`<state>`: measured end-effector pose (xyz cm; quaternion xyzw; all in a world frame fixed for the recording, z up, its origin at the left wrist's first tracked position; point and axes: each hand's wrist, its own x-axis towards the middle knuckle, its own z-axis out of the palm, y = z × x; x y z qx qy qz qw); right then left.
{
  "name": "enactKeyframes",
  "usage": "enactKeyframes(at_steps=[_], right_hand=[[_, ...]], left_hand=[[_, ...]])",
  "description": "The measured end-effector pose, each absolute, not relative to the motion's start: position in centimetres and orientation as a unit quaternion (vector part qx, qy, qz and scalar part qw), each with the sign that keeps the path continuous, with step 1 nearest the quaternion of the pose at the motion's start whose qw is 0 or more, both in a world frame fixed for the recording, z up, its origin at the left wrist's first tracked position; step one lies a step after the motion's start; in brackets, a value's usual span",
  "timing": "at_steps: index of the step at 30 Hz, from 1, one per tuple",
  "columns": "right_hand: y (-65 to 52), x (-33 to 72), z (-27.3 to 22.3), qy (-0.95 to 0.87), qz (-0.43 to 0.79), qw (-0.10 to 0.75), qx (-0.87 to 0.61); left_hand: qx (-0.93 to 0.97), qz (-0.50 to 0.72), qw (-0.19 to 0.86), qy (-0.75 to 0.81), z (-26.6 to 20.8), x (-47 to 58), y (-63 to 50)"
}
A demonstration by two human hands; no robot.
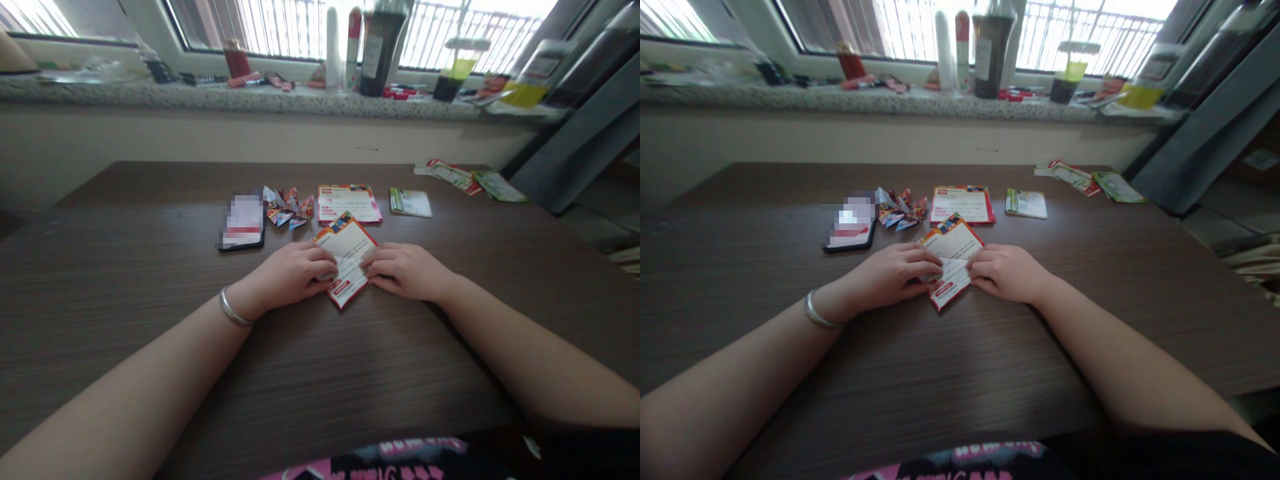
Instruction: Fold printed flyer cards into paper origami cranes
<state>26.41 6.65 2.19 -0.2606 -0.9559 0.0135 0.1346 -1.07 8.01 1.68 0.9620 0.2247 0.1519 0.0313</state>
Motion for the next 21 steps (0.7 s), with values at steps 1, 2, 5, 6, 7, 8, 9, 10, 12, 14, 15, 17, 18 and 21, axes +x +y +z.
enactKeyframes(at_steps=[1, 2, 5, 6, 7, 8, 9, 10, 12, 14, 15, 17, 18, 21], right_hand=[[6.6, 26.3, 2.2, -0.957, 0.014, 0.132, -0.259], [6.6, 26.2, 2.3, -0.958, 0.013, 0.130, -0.255], [6.4, 25.8, 2.4, -0.964, 0.001, 0.115, -0.240], [6.3, 25.6, 2.5, -0.966, -0.004, 0.110, -0.235], [6.3, 25.5, 2.5, -0.967, -0.009, 0.105, -0.233], [6.2, 25.4, 2.5, -0.967, -0.011, 0.101, -0.232], [6.2, 25.4, 2.5, -0.967, -0.011, 0.100, -0.232], [6.2, 25.3, 2.5, -0.967, -0.009, 0.101, -0.234], [6.1, 25.3, 2.4, -0.964, -0.004, 0.110, -0.243], [6.1, 25.3, 2.3, -0.960, 0.001, 0.121, -0.254], [6.1, 25.3, 2.2, -0.958, 0.003, 0.125, -0.260], [6.0, 25.3, 2.2, -0.954, 0.013, 0.132, -0.269], [6.0, 25.3, 2.2, -0.953, 0.020, 0.135, -0.272], [5.9, 25.2, 2.2, -0.945, 0.041, 0.149, -0.288]], left_hand=[[0.963, 0.153, 0.027, 0.222, 1.7, -1.1, 8.0], [0.964, 0.151, 0.025, 0.219, 1.8, -1.0, 7.9], [0.969, 0.139, 0.032, 0.204, 2.0, -0.9, 7.7], [0.969, 0.137, 0.037, 0.202, 2.1, -0.9, 7.7], [0.969, 0.138, 0.042, 0.201, 2.1, -0.8, 7.7], [0.968, 0.141, 0.049, 0.202, 2.1, -0.8, 7.7], [0.967, 0.144, 0.056, 0.204, 2.0, -0.8, 7.7], [0.965, 0.148, 0.065, 0.206, 2.0, -0.8, 7.7], [0.962, 0.153, 0.085, 0.210, 1.8, -0.8, 7.8], [0.958, 0.159, 0.102, 0.215, 1.7, -0.8, 7.8], [0.956, 0.162, 0.111, 0.217, 1.8, -0.8, 7.7], [0.953, 0.165, 0.130, 0.219, 2.1, -0.8, 7.6], [0.951, 0.163, 0.141, 0.220, 2.4, -0.8, 7.5], [0.947, 0.149, 0.172, 0.226, 3.2, -0.8, 7.3]])
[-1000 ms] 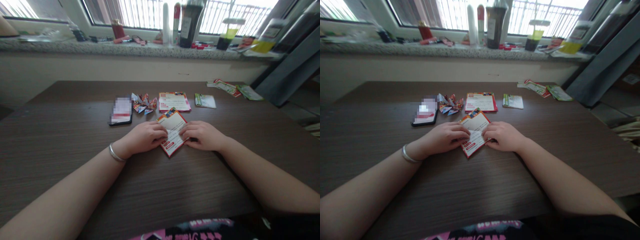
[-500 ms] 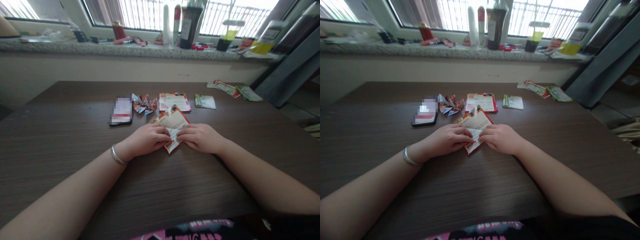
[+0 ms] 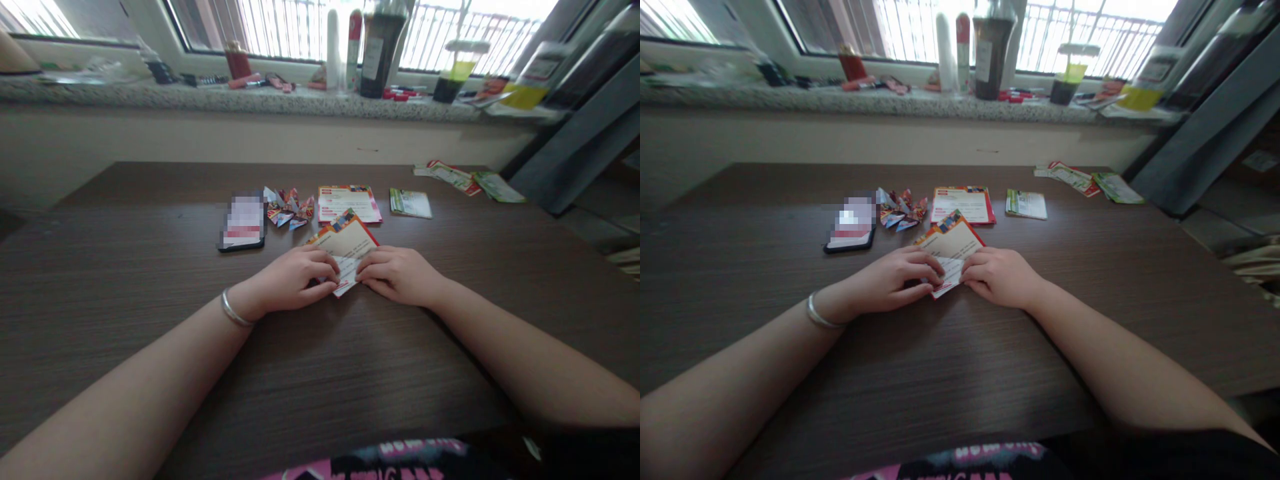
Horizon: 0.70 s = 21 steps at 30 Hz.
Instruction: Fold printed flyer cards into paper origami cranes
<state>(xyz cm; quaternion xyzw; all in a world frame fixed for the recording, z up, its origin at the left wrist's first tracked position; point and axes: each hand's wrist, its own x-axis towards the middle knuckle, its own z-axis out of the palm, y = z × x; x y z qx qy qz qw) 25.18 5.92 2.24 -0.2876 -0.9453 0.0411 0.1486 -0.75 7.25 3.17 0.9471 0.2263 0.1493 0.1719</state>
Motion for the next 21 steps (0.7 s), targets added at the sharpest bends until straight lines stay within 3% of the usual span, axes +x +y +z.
enactKeyframes(at_steps=[10, 21], right_hand=[[6.1, 24.7, 2.3, -0.921, 0.105, 0.166, -0.335], [6.2, 24.5, 2.2, -0.911, 0.151, 0.197, -0.330]], left_hand=[[0.945, 0.138, 0.084, 0.284, 3.0, 0.2, 6.3], [0.882, 0.191, 0.154, 0.403, 3.1, 0.8, 6.2]])
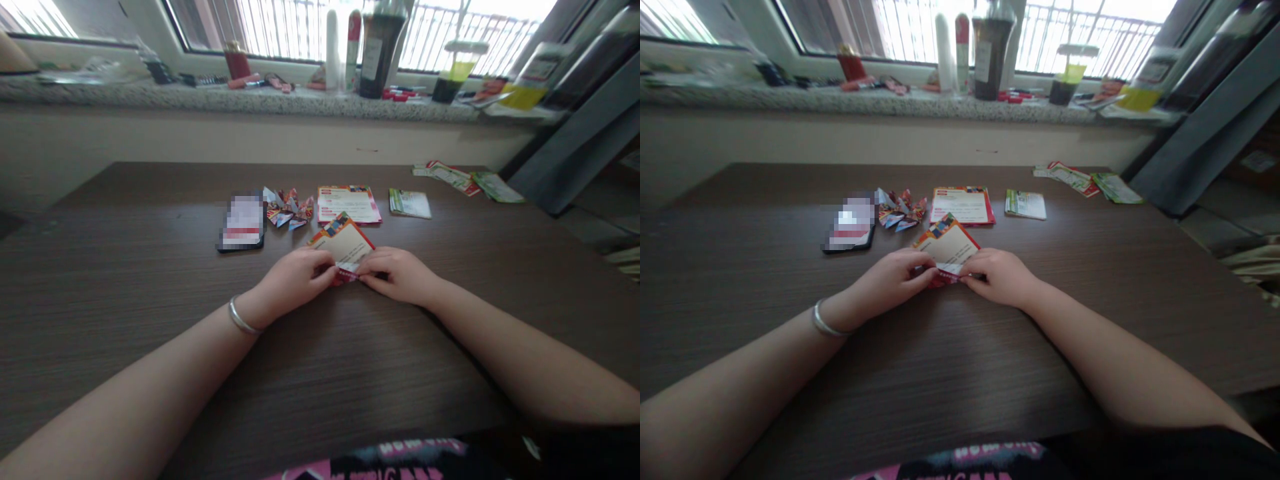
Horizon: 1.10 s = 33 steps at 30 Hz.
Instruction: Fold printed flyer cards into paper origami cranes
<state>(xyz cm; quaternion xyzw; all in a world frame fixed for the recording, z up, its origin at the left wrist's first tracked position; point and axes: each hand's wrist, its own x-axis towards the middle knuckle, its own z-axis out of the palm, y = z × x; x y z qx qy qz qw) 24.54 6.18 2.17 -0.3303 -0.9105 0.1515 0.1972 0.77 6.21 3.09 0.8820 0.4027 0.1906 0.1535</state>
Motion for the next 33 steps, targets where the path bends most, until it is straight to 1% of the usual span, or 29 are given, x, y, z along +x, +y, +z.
enactKeyframes(at_steps=[5, 8, 14, 19, 23, 30, 33], right_hand=[[6.0, 24.5, 2.0, -0.875, 0.149, 0.207, -0.412], [6.1, 24.6, 1.7, -0.872, 0.139, 0.201, -0.424], [6.3, 24.7, 1.7, -0.878, 0.124, 0.196, -0.419], [6.5, 24.8, 1.6, -0.873, 0.141, 0.203, -0.420], [6.7, 25.0, 1.3, -0.874, 0.138, 0.209, -0.417], [7.0, 24.9, 1.0, -0.893, 0.124, 0.233, -0.365], [7.0, 24.9, 0.9, -0.899, 0.105, 0.231, -0.357]], left_hand=[[0.883, 0.222, 0.157, 0.382, 2.8, 0.7, 6.4], [0.879, 0.218, 0.148, 0.398, 2.6, 0.5, 6.5], [0.873, 0.196, 0.130, 0.428, 2.4, 0.3, 6.6], [0.884, 0.169, 0.073, 0.430, 2.1, 0.1, 6.7], [0.882, 0.143, 0.071, 0.443, 1.9, 0.2, 6.8], [0.867, 0.163, 0.069, 0.466, 1.7, 0.2, 7.1], [0.862, 0.177, 0.074, 0.469, 1.4, 0.0, 7.3]])
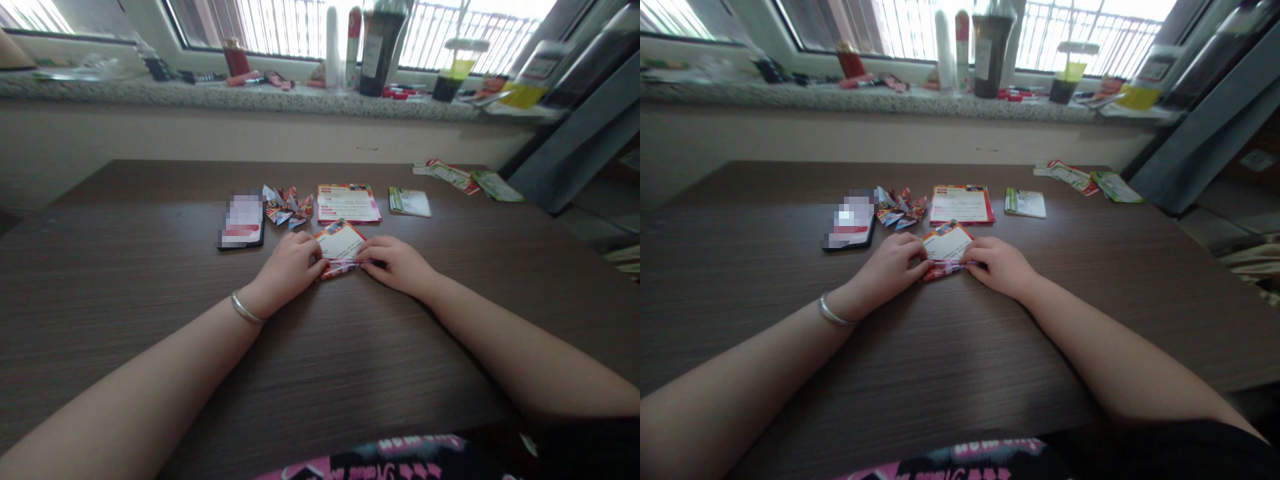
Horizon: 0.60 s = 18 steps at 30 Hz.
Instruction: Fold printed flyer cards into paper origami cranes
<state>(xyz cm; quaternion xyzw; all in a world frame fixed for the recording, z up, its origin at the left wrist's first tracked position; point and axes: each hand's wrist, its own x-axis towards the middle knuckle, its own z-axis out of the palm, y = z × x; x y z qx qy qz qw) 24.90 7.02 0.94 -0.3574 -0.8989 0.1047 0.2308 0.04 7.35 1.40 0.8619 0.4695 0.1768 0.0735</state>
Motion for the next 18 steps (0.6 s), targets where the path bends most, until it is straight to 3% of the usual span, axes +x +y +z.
enactKeyframes(at_steps=[18], right_hand=[[6.34, 24.72, 1.38, -0.908, -0.041, 0.160, -0.386]], left_hand=[[0.867, 0.167, -0.002, 0.470, 1.54, 0.35, 7.77]])
